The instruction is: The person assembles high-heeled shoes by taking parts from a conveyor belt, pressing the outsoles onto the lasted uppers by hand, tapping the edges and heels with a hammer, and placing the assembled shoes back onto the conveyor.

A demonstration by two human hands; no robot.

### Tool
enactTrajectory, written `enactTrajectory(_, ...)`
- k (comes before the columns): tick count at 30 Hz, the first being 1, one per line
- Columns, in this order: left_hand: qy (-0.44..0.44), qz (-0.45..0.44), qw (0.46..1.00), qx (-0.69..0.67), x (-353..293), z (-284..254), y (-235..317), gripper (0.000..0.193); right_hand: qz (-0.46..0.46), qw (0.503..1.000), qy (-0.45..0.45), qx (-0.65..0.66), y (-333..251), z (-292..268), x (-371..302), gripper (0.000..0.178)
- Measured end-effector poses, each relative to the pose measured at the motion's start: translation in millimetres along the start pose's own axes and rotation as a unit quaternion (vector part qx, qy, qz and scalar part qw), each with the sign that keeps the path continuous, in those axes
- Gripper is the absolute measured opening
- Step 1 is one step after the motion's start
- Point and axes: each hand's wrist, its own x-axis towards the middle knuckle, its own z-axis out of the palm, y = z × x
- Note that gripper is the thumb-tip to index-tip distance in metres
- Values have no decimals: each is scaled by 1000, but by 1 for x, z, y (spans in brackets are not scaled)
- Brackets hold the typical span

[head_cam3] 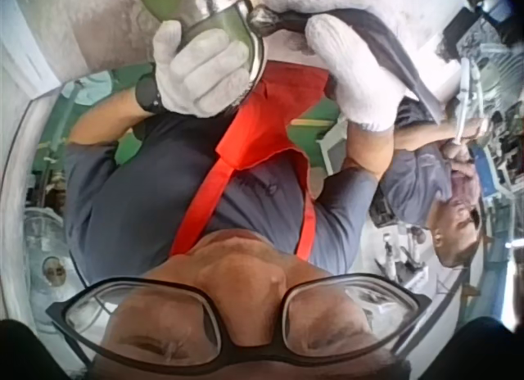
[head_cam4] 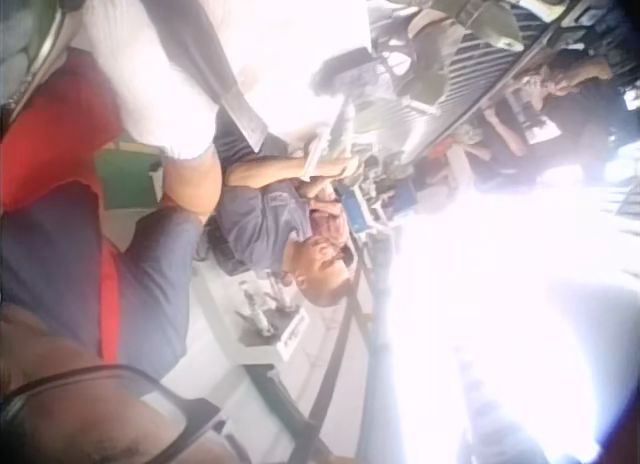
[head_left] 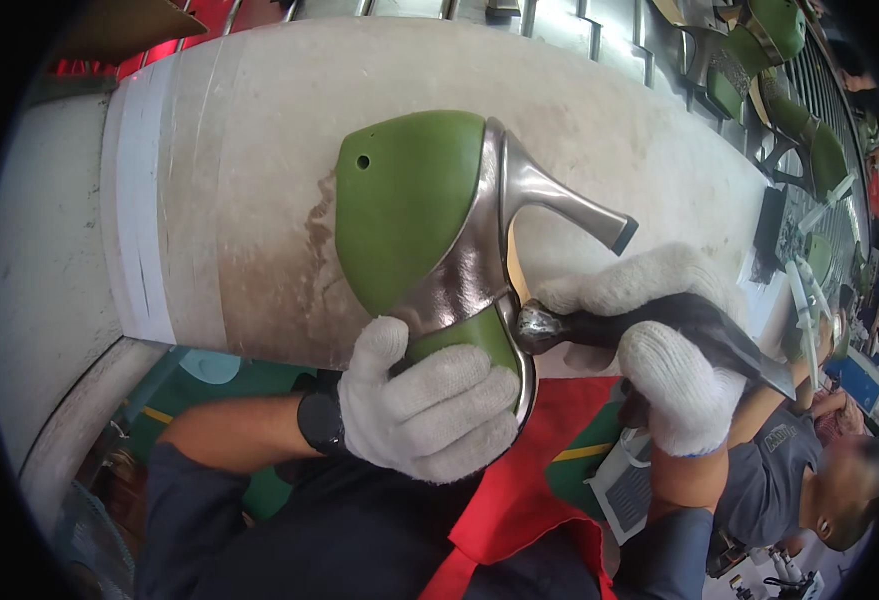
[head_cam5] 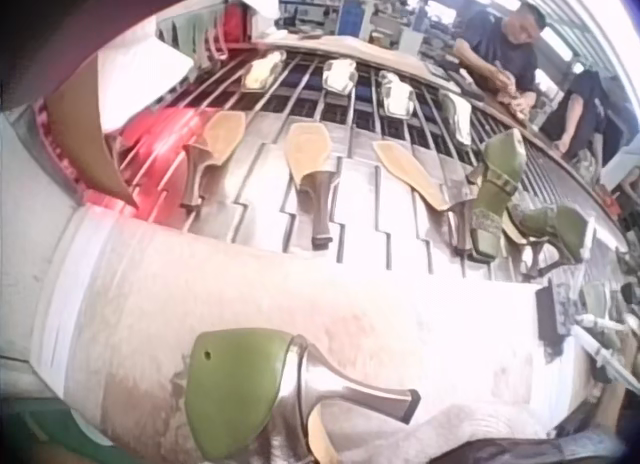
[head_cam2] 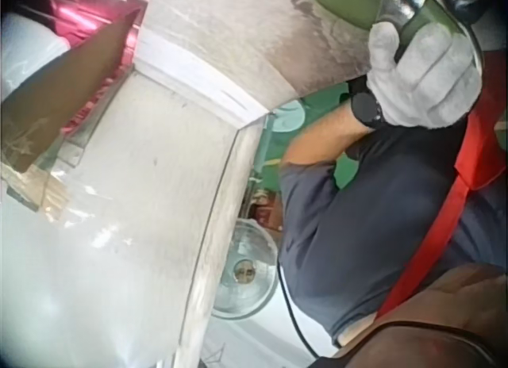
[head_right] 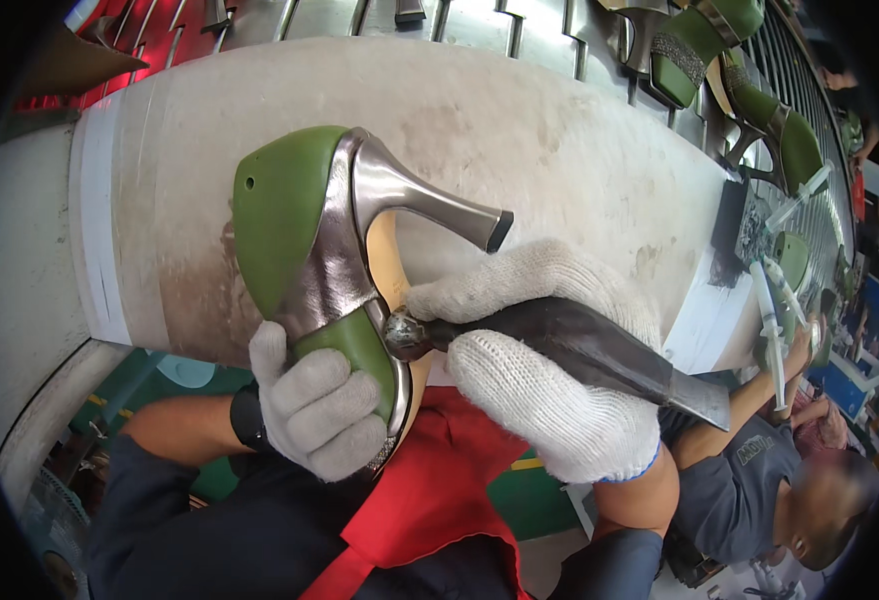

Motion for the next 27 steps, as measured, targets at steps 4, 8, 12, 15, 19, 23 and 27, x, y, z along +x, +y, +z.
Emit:
enactTrajectory(4,-48,-1,999,-6,3,-9,3,32,64,998,29,-3,-14,11,6,45)
enactTrajectory(8,-66,-9,998,-14,13,-9,4,20,-1,996,-28,-83,-25,1,27,40)
enactTrajectory(12,-28,-6,1000,6,8,-3,2,19,-5,978,-106,-180,-47,-2,44,29)
enactTrajectory(15,-98,5,995,5,6,-13,0,22,-29,999,7,-36,-16,14,22,28)
enactTrajectory(19,-75,4,997,1,0,-11,0,25,49,993,91,-62,-14,26,0,31)
enactTrajectory(23,-95,-3,995,-3,4,-16,2,27,-112,985,126,-35,3,37,13,28)
enactTrajectory(27,-39,-3,999,-6,7,-6,2,24,-96,990,39,-100,-26,30,24,29)
